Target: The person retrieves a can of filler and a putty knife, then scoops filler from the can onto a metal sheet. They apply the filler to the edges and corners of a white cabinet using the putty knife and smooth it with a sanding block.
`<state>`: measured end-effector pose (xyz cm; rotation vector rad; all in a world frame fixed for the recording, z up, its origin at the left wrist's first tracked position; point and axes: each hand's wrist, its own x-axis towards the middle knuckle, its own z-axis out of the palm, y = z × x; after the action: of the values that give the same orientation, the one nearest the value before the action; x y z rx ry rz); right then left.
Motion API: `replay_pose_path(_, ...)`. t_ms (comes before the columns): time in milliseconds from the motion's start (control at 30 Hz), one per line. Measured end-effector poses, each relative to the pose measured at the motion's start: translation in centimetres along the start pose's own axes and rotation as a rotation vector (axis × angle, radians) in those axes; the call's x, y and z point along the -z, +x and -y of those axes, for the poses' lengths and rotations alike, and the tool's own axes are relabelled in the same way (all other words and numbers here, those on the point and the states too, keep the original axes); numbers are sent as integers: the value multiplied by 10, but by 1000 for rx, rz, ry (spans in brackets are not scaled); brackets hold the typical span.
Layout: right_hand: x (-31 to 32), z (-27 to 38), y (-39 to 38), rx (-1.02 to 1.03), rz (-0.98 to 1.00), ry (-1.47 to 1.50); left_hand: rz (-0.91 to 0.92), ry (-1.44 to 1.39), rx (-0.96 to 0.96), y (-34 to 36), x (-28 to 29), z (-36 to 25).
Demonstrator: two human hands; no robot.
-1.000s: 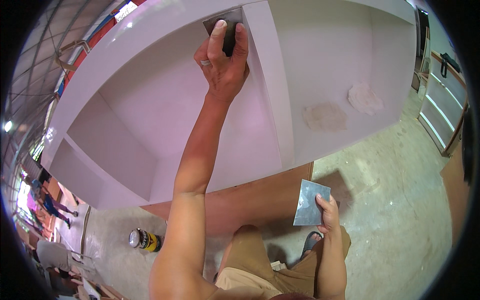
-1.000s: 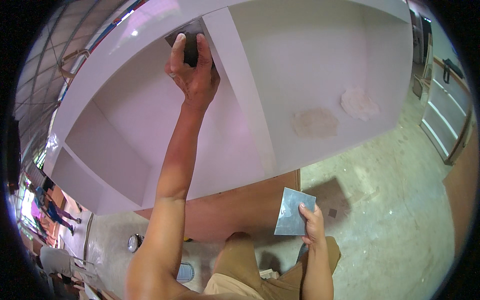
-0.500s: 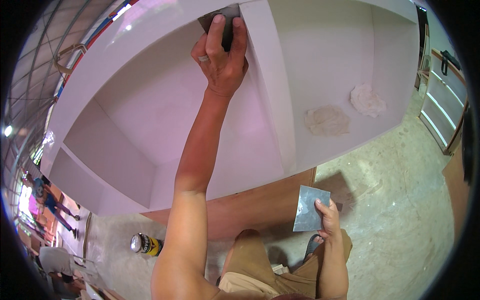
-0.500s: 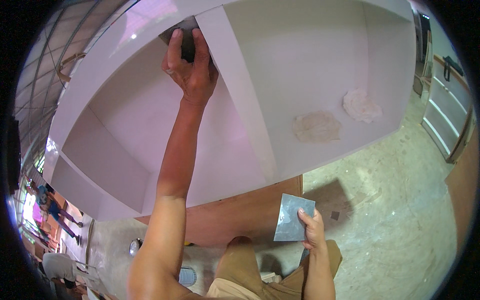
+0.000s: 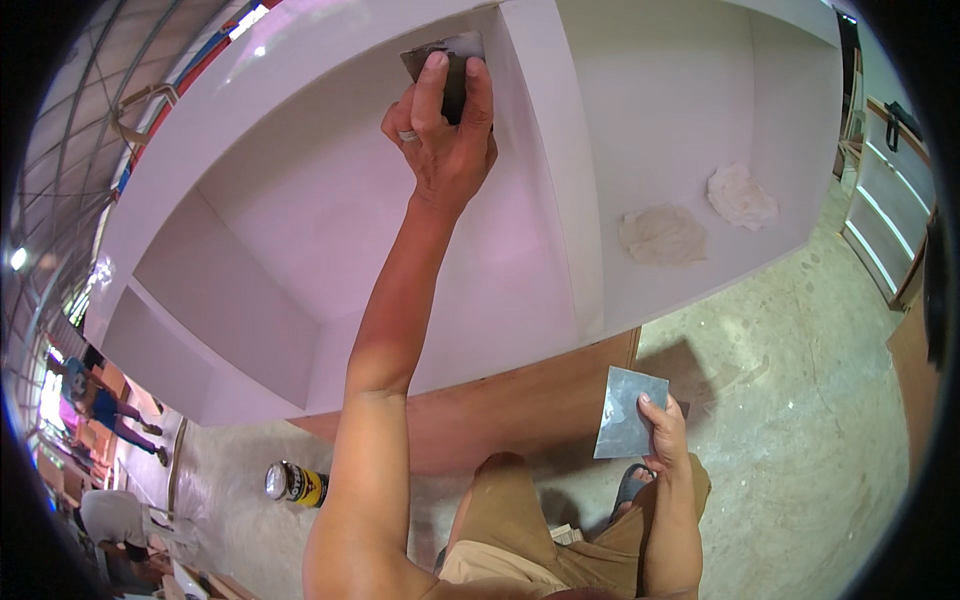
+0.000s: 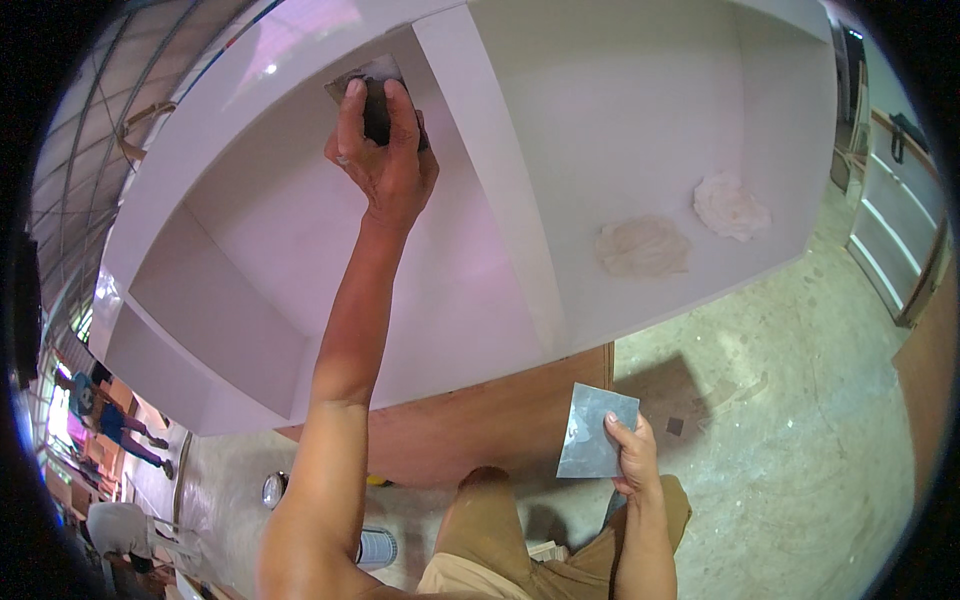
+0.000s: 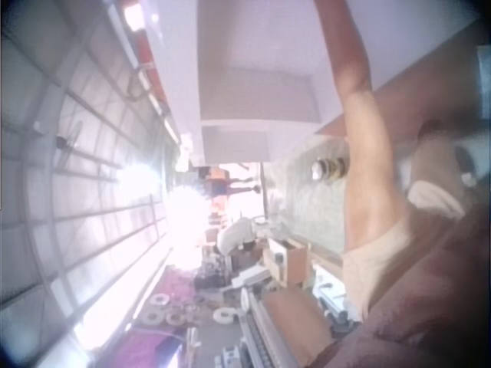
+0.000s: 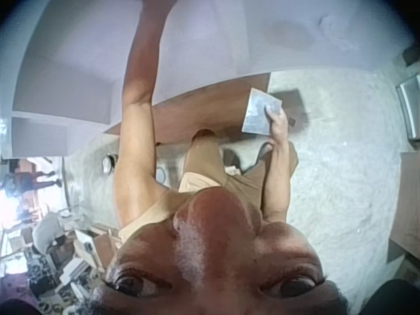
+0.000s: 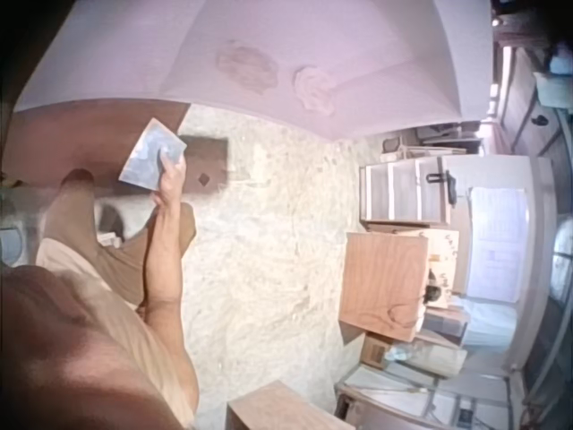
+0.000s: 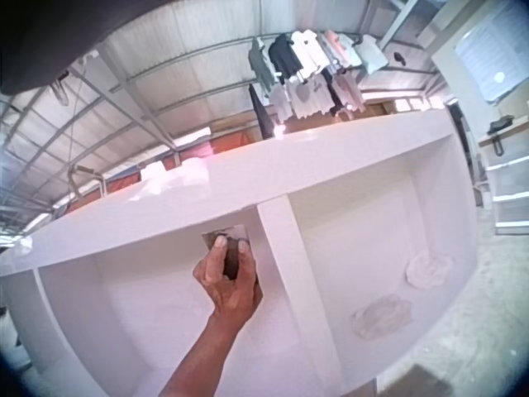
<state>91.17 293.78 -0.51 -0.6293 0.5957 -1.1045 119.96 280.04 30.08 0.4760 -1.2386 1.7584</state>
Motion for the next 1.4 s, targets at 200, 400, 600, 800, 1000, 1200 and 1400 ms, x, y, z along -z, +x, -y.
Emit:
replay_pose_path(200,-4,1,1,5,18,11,3,-43,18,8,-15,-2)
replay_pose_path(400,-2,0,1,3,12,6,-81,10,23,15,-26,-7)
replay_pose_path(600,-4,-1,1,17,-4,-34,89,-23,50,14,-10,-5)
replay_pose_path(800,-9,-3,-5,69,33,9,292,-294,174,2,82,-26)
replay_pose_path(1000,-107,6,-43,-12,219,505,661,-1268,331,11,247,-91)
replay_pose_path(1200,-157,13,-65,-28,327,499,769,-1309,372,28,284,-62)
replay_pose_path(1400,-142,16,-75,100,299,496,1327,-946,-135,58,266,38)
